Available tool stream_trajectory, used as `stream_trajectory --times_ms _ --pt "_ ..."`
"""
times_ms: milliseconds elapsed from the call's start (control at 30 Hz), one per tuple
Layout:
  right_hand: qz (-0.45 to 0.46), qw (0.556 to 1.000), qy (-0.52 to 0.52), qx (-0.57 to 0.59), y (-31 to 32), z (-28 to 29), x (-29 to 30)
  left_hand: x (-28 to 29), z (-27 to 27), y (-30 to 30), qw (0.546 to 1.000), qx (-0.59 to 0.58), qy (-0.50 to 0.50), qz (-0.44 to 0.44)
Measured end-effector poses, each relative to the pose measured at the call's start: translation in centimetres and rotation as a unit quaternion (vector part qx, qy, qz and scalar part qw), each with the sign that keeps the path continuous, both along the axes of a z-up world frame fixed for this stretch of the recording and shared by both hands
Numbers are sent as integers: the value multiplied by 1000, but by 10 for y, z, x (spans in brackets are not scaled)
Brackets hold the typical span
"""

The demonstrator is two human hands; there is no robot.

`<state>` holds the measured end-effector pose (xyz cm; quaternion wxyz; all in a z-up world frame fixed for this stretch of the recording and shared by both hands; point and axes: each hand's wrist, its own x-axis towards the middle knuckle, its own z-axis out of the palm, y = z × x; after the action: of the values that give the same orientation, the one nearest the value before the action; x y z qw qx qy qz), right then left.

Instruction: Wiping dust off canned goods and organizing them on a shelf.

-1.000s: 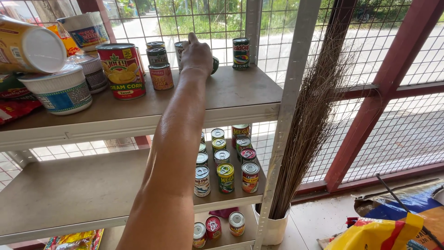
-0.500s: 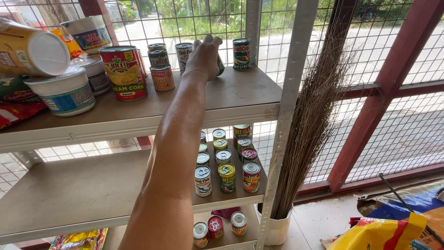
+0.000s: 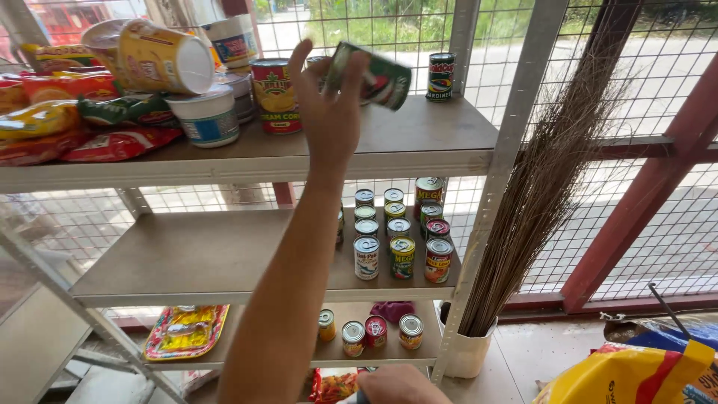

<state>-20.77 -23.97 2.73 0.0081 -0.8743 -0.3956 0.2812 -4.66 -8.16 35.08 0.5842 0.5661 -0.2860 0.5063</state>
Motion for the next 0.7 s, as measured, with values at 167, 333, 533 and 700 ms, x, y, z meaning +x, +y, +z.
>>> stream_trajectory --times_ms 167,333,533,700 --pt "-71 997 28 30 9 101 -31 -109 -45 -9 896 -365 234 -95" --pt "-64 995 60 51 9 93 -28 -127 -155 0 639 -654 248 -320" --pt "-111 990 75 35 8 79 -13 -143 -214 -6 651 -592 359 -311" --pt "-161 984 53 54 -2 73 -6 -146 -225 -17 687 -543 410 -255"
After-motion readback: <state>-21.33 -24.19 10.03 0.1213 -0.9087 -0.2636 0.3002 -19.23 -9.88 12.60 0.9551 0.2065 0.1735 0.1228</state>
